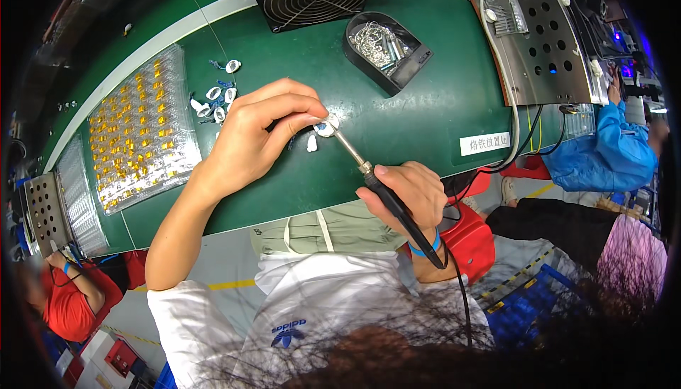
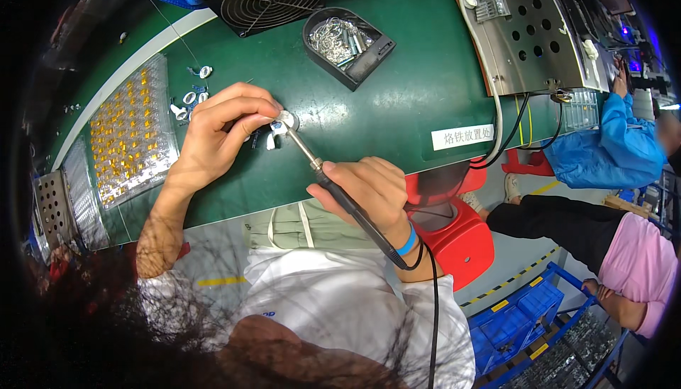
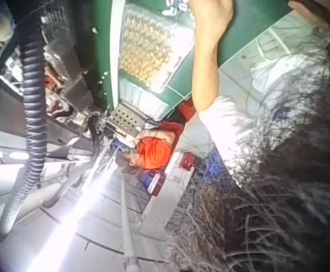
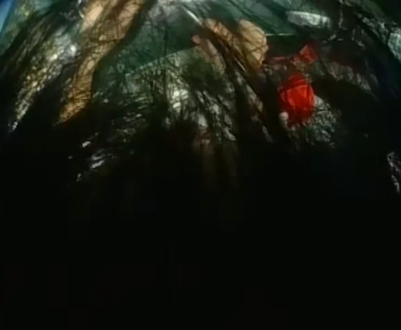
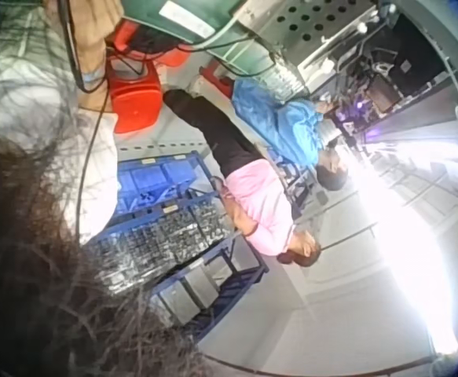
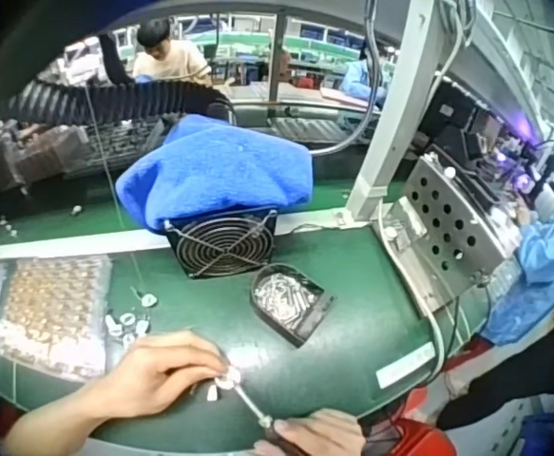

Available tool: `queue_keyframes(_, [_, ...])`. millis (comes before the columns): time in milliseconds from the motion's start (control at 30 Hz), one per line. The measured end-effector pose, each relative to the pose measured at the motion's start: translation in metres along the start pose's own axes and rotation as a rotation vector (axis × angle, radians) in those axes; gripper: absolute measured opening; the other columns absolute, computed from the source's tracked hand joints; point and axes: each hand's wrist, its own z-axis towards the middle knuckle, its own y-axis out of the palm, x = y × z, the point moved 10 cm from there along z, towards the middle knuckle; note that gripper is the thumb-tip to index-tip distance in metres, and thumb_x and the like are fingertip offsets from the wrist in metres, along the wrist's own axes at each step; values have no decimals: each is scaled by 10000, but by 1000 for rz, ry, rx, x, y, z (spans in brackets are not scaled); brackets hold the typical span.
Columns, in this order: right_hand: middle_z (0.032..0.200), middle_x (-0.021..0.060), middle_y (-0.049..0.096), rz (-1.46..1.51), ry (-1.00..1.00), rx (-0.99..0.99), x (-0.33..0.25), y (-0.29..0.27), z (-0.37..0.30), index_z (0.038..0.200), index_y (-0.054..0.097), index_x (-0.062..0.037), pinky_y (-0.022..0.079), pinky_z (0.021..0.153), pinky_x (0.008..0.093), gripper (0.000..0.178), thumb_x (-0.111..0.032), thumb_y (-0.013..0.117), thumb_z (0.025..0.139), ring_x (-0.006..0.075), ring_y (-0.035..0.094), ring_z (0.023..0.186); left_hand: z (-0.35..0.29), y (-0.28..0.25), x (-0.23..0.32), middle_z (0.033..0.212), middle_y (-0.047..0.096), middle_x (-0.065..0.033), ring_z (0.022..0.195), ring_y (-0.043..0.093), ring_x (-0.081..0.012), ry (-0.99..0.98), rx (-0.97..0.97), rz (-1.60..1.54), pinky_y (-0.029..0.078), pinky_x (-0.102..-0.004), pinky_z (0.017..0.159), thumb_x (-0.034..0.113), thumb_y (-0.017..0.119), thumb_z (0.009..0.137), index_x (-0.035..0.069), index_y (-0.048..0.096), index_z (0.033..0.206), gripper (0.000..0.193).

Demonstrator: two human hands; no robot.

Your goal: Soldering small electronic components onto white circular bases at a factory workstation.

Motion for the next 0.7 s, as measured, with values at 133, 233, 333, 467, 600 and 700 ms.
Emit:
queue_keyframes(133, [772,134,699,-1,15,-5,1,-1,0,1054,691,13,507,535,345,399,-150,911,763,265,636,575,0,0,0,1033,717,-122,902,705,-243,-23,-2,-6,567,-331,788,-14,708,933,-32,734,1022,95])
queue_keyframes(233, [766,133,694,-6,36,8,2,-4,-1,1048,695,14,508,540,352,394,-141,910,756,267,631,573,-2,0,-2,1038,721,-117,895,706,-228,-66,9,-71,568,-332,785,-8,732,914,-28,736,1016,104])
queue_keyframes(333, [762,135,689,21,70,13,6,-5,-1,1036,699,14,507,539,349,386,-139,910,751,269,634,573,-5,1,-5,1032,726,-111,890,711,-205,-53,33,-54,578,-320,788,-17,743,900,-22,734,1035,135])
queue_keyframes(467, [757,132,691,41,65,30,5,-7,0,1023,703,14,508,538,347,380,-141,912,746,270,649,584,-9,4,-11,1040,737,-110,925,730,-200,-140,60,-184,596,-313,832,-26,737,904,-20,725,1070,166])
queue_keyframes(600, [758,128,700,26,35,-16,3,-1,2,1018,707,8,505,537,338,386,-150,919,737,268,660,592,-10,3,-13,1073,754,-119,982,746,-208,-181,58,-210,602,-321,904,-31,727,912,-21,710,1126,215])
queue_keyframes(700, [768,130,708,35,20,-11,2,0,4,1020,707,5,500,534,333,393,-148,923,729,267,658,588,-9,3,-12,1092,760,-126,995,748,-212,-182,44,-193,601,-327,917,-30,726,914,-21,702,1157,244])
